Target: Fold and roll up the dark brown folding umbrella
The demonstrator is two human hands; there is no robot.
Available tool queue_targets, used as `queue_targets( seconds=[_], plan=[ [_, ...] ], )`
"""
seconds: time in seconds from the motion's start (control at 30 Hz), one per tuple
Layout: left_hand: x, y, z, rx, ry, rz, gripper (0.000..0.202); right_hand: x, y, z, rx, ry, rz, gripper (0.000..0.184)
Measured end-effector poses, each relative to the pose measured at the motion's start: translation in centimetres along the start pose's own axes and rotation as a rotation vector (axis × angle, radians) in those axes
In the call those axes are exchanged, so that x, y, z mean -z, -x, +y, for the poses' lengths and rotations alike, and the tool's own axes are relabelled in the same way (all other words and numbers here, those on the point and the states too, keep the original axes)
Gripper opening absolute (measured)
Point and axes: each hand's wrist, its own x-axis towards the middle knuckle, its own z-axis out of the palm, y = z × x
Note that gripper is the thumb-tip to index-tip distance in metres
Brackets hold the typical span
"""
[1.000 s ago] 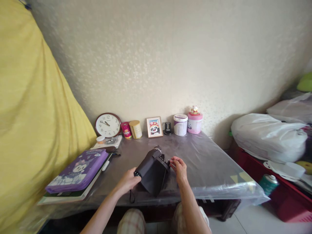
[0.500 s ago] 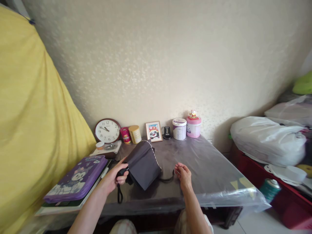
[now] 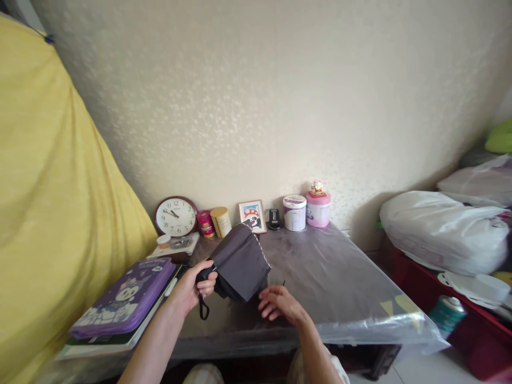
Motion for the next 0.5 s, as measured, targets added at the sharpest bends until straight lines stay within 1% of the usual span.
queue_targets(
  seconds=[0.03,0.07,0.1,0.13,0.2,0.27,0.33,0.4,0.43,0.5],
  plan=[
    [-0.4,0.0,0.1,-0.002,0.011,-0.002,0.028,-0.4,0.2,0.1,-0.053,0.024,-0.12,0.032],
    [-0.9,0.0,0.2,0.005,0.019,-0.013,0.029,-0.8,0.4,0.2,-0.073,0.019,-0.188,0.035],
    [-1.3,0.1,0.2,0.02,0.026,-0.032,0.03,-1.3,0.4,0.3,-0.065,-0.011,-0.207,0.038],
    [-1.6,0.1,0.2,0.039,0.035,-0.056,0.032,-1.7,0.3,0.3,-0.038,-0.06,-0.185,0.04],
    [-2.2,0.0,-0.1,0.066,0.075,-0.101,0.034,-2.1,0.0,0.2,0.046,-0.189,-0.076,0.042],
    [-2.3,-0.2,-0.6,0.07,0.154,-0.132,0.034,-2.0,-0.4,0.0,0.151,-0.32,0.044,0.04],
    [-2.2,-0.6,-1.5,0.088,0.251,-0.157,0.032,-1.4,-0.8,-0.6,0.278,-0.41,0.151,0.039],
    [-1.9,-1.0,-2.7,0.147,0.348,-0.169,0.032,-1.0,-0.9,-1.7,0.39,-0.419,0.226,0.04],
    [-1.7,-1.2,-3.4,0.192,0.394,-0.173,0.032,-0.9,-0.9,-2.4,0.433,-0.39,0.253,0.041],
    [-1.6,-1.4,-5.2,0.215,0.547,-0.161,0.033,-1.6,-0.7,-4.3,0.499,-0.272,0.263,0.046]
  ],
)
